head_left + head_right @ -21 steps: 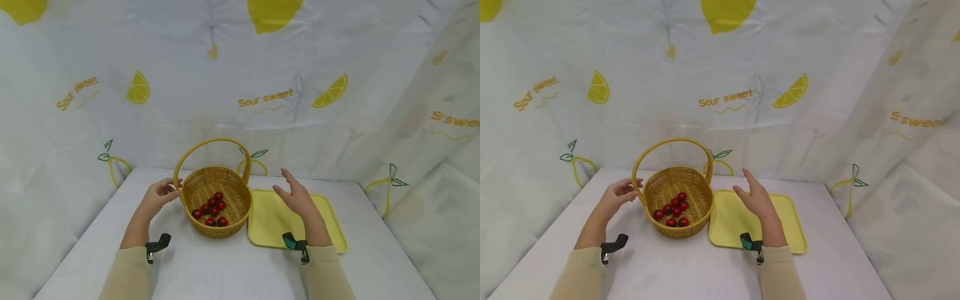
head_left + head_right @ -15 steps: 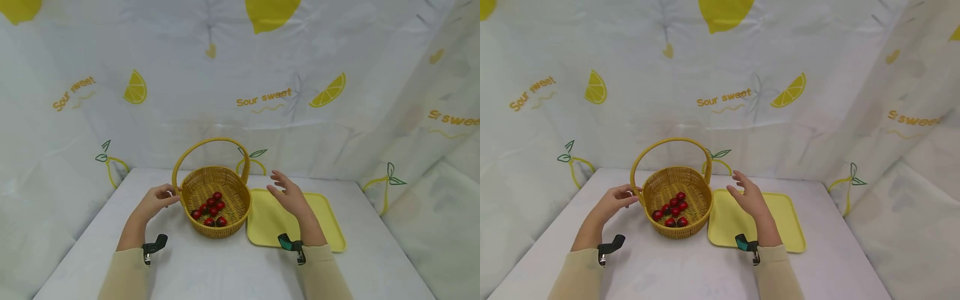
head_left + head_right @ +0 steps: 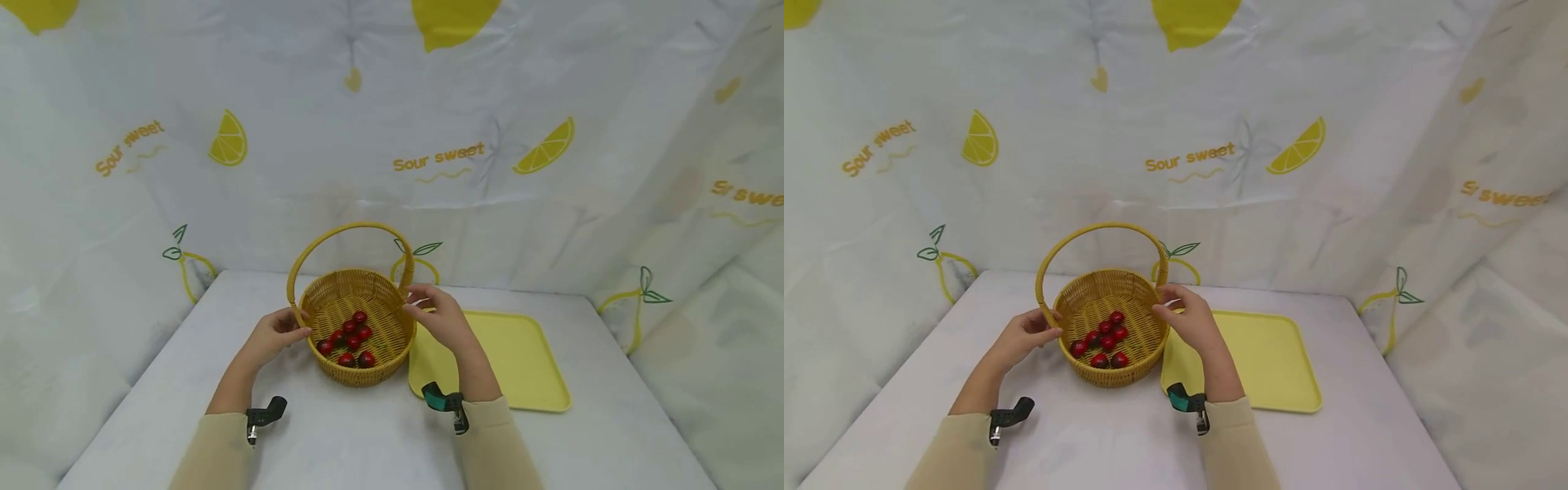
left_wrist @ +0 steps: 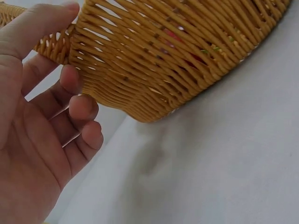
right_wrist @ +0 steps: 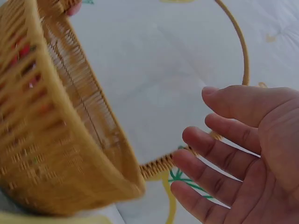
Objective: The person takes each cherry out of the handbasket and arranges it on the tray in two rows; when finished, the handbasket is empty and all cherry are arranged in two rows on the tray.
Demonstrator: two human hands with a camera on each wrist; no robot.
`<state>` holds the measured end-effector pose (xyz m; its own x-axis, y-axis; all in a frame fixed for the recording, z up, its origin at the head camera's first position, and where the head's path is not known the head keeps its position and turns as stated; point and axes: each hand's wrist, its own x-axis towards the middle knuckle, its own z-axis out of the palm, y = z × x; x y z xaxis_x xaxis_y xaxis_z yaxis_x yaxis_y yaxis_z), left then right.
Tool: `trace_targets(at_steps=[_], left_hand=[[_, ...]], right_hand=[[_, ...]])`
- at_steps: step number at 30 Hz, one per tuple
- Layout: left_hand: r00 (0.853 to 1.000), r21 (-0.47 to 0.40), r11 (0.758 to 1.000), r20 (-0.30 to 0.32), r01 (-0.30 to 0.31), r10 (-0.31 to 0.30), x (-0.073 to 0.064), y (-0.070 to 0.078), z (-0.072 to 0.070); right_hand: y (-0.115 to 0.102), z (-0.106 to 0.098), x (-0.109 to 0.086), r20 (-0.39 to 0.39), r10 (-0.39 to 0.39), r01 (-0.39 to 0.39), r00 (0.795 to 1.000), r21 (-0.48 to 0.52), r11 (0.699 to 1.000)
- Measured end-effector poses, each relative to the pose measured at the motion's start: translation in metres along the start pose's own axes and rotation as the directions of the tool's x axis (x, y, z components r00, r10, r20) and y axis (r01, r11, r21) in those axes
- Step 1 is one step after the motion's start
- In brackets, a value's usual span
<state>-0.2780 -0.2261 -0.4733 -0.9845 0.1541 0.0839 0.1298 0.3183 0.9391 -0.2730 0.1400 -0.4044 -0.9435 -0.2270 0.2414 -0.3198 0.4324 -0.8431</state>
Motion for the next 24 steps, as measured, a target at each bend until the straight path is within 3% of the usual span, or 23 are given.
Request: trace_targets(at_steps=[5,10,18,24], left_hand=[[0.999,-0.024,0.999,0.016,0.033,-0.032,-0.001,-0.001,0.002],[0.999,-0.059,0.998,0.033,0.024,-0.022,-0.002,-0.004,0.005],[1.000,-0.054,0.998,0.023,0.021,-0.020,-0.001,-0.005,0.006],[1.000,-0.043,0.999,0.006,0.024,-0.024,0.001,-0.005,0.006]], right_hand=[[-0.006,0.019,0.006,0.027,0.007,-0.008,1.000,0.049,0.999],[-0.003,0.036,0.011,0.134,0.005,-0.017,0.991,0.086,0.996],[0.002,0.054,0.015,0.362,0.054,-0.069,0.931,0.029,0.997],[-0.003,0.062,0.017,0.427,0.082,-0.056,0.900,-0.074,0.996]])
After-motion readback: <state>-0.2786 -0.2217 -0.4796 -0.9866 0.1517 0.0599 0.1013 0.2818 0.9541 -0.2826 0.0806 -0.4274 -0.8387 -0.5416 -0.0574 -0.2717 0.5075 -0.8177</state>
